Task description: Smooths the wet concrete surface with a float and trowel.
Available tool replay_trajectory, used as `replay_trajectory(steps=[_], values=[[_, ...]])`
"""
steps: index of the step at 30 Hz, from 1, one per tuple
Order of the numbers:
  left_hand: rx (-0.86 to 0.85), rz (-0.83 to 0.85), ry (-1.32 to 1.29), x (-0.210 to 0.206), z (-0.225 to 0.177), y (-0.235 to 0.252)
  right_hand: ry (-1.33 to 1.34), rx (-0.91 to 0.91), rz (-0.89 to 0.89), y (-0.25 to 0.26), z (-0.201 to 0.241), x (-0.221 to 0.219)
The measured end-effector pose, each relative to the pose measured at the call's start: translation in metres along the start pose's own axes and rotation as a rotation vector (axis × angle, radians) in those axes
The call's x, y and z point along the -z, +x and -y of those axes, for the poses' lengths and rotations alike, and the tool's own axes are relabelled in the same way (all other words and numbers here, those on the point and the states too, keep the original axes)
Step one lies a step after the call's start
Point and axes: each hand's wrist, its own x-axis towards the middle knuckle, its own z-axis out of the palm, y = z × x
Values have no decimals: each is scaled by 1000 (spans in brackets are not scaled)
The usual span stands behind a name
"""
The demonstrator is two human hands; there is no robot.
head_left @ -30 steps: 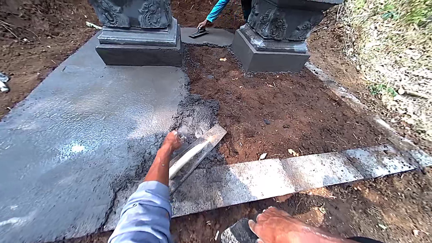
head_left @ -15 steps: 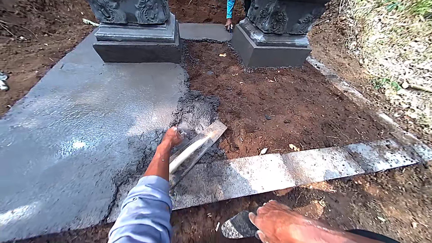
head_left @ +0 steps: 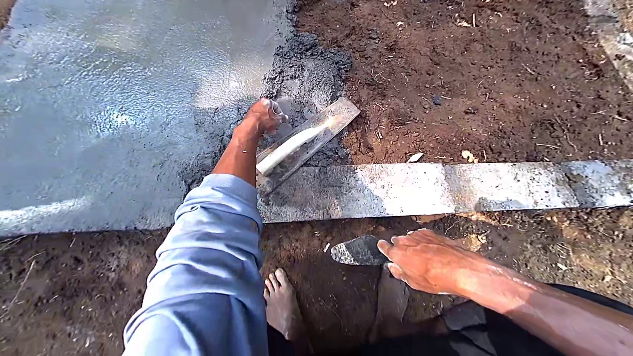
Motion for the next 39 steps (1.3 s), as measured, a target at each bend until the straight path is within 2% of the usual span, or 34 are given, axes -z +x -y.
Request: replay_trajectory(steps=[5, 23, 28, 31, 36, 39], values=[[74, 102, -39, -1, -3, -9, 18, 26, -20, 3, 0, 3], [49, 97, -25, -6, -8, -2, 55, 19, -25, -2, 1, 4], [79, 188, -33, -10, -12, -7, 55, 20, -24, -1, 1, 5], [41, 245, 27, -17, -11, -6, 52, 24, -37, -2, 1, 5], [17, 294, 181, -40, -21, -14, 146, -48, -156, -6, -9, 17], [5, 232, 152, -50, -26, -17, 297, -176, -363, -12, -29, 34]])
